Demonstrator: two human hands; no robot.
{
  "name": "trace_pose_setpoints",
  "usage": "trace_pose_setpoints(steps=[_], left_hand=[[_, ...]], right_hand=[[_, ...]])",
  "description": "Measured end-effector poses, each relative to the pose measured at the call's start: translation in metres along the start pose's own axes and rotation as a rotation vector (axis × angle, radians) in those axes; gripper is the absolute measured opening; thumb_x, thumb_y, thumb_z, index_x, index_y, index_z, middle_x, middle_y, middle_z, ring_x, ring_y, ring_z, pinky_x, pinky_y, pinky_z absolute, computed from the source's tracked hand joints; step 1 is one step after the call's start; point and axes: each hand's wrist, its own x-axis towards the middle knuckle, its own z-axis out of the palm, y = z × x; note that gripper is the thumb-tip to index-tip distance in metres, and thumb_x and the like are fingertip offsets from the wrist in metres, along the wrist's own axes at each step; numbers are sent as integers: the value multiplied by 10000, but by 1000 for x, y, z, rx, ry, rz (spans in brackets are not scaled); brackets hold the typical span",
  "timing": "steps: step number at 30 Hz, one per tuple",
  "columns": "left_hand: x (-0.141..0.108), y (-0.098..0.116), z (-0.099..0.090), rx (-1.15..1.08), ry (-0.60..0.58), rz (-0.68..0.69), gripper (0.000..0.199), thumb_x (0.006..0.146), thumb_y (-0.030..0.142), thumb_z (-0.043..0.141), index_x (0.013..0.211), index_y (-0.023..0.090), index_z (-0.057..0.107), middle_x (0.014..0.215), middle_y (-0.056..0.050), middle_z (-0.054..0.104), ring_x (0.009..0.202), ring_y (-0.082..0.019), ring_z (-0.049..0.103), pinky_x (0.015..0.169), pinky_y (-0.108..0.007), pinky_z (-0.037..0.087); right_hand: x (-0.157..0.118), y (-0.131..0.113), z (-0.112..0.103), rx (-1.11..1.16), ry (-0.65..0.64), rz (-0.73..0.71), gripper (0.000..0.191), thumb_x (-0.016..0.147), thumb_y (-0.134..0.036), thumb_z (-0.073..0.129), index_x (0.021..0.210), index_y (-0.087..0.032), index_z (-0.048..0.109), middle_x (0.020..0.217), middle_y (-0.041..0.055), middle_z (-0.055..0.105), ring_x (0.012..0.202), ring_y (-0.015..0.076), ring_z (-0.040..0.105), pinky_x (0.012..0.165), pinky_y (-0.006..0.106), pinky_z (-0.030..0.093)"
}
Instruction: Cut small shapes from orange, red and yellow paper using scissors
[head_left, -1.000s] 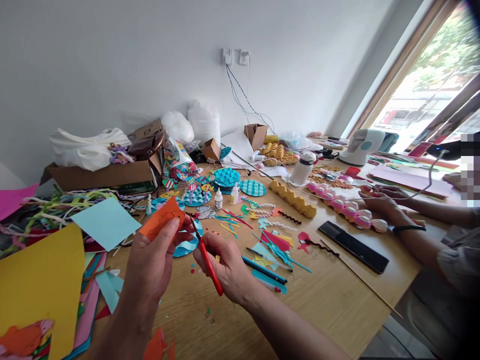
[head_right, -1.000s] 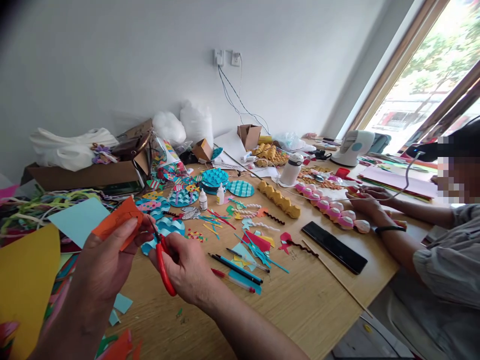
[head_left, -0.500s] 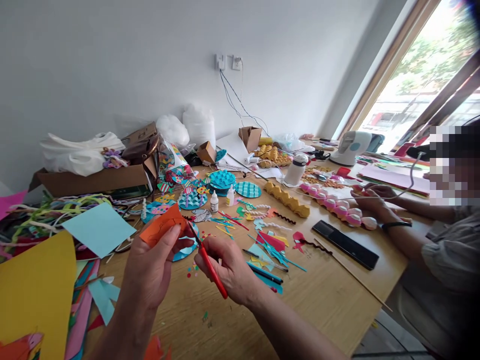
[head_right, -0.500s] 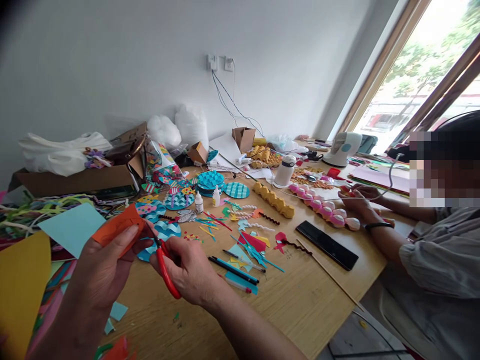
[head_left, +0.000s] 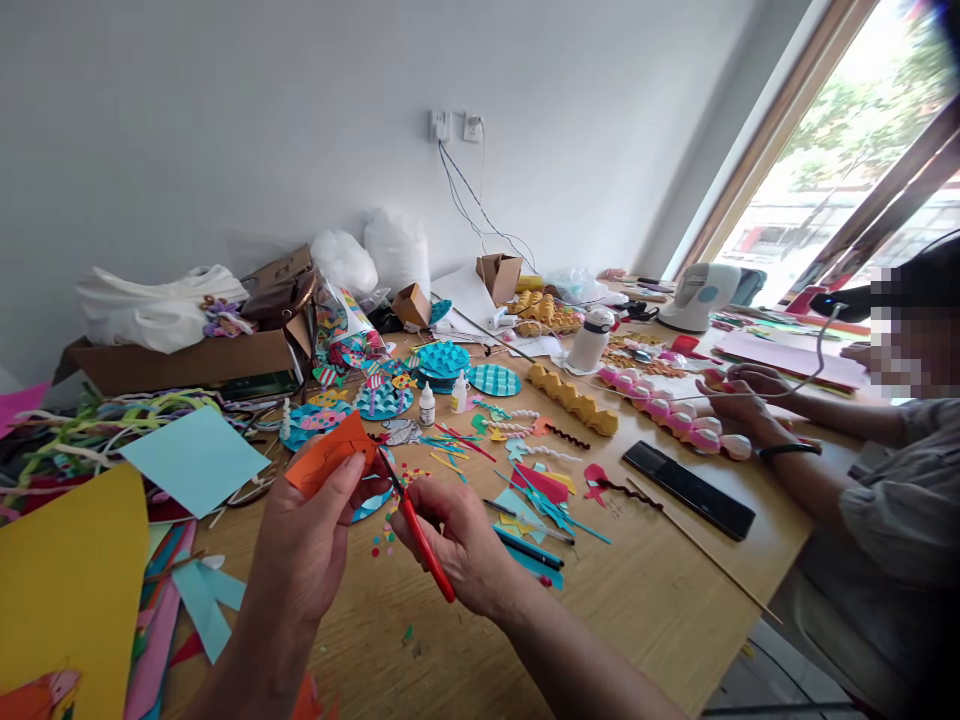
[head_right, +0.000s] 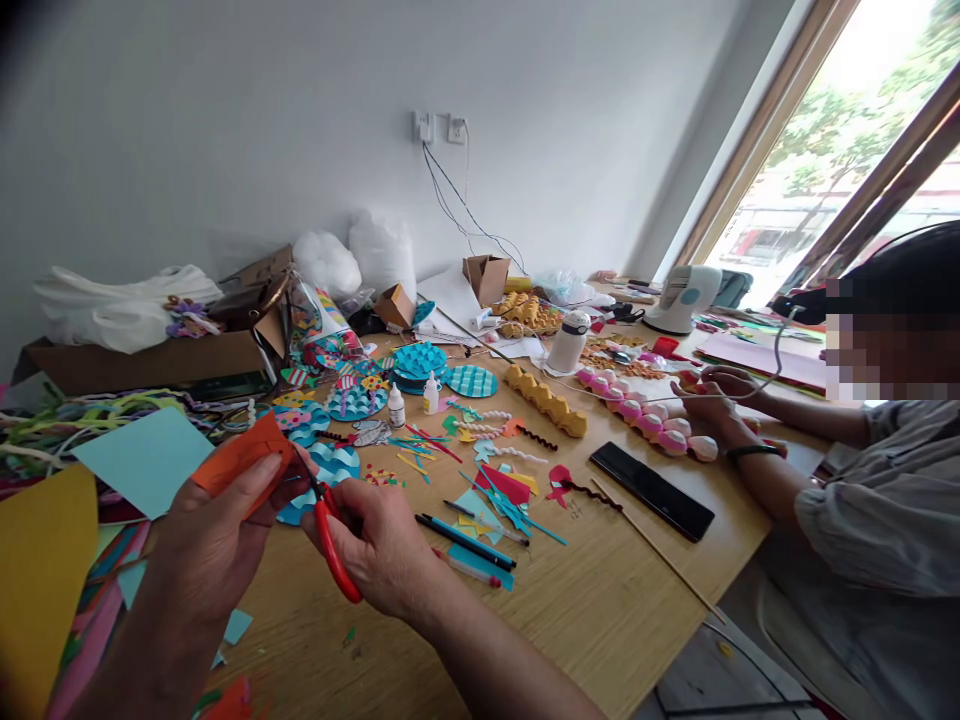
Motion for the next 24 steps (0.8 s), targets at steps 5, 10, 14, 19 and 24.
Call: trace_pose_setpoints(steps=[5, 10, 14, 19, 24], left_hand=[[1, -1, 0, -10, 9, -6, 164, 605, 269, 791, 740, 213, 716, 718, 24, 718, 669, -151, 660, 622, -248, 546], [0, -1, 0, 1, 6, -1, 168, 611, 268, 785, 746, 197, 713, 712, 26, 727, 642, -143, 662, 614, -241, 549], [0, -1, 2, 2, 13, -1, 175, 609, 267, 789, 743, 183, 713, 710, 22, 727, 642, -136, 661, 615, -231, 550], [-1, -1, 2, -11, 4, -13, 158, 614, 257, 791, 741, 191, 726, 715, 23, 732, 643, -125, 662, 615, -215, 555], [0, 0, 1, -25, -21, -29, 153, 611, 248, 798, 741, 199, 734, 713, 32, 734, 646, -112, 662, 641, -203, 561]], right_hand=[[0, 1, -1, -40, 10, -13, 361, 829, -364, 594, 593, -188, 386, 535, -64, 303, 514, 78, 270, 471, 223, 218], [-1, 1, -1, -73, 13, -31, 354, 828, -340, 593, 590, -184, 382, 535, -65, 306, 520, 74, 263, 468, 215, 205], [0, 2, -1, -90, 18, -45, 348, 829, -324, 588, 589, -181, 381, 532, -66, 304, 517, 71, 259, 467, 207, 204], [0, 4, -2, -104, 20, -48, 331, 827, -310, 592, 597, -178, 395, 535, -67, 311, 521, 70, 263, 468, 202, 210], [-1, 5, -4, -131, 22, -59, 334, 827, -301, 596, 596, -177, 388, 529, -70, 297, 519, 68, 250, 463, 200, 201]])
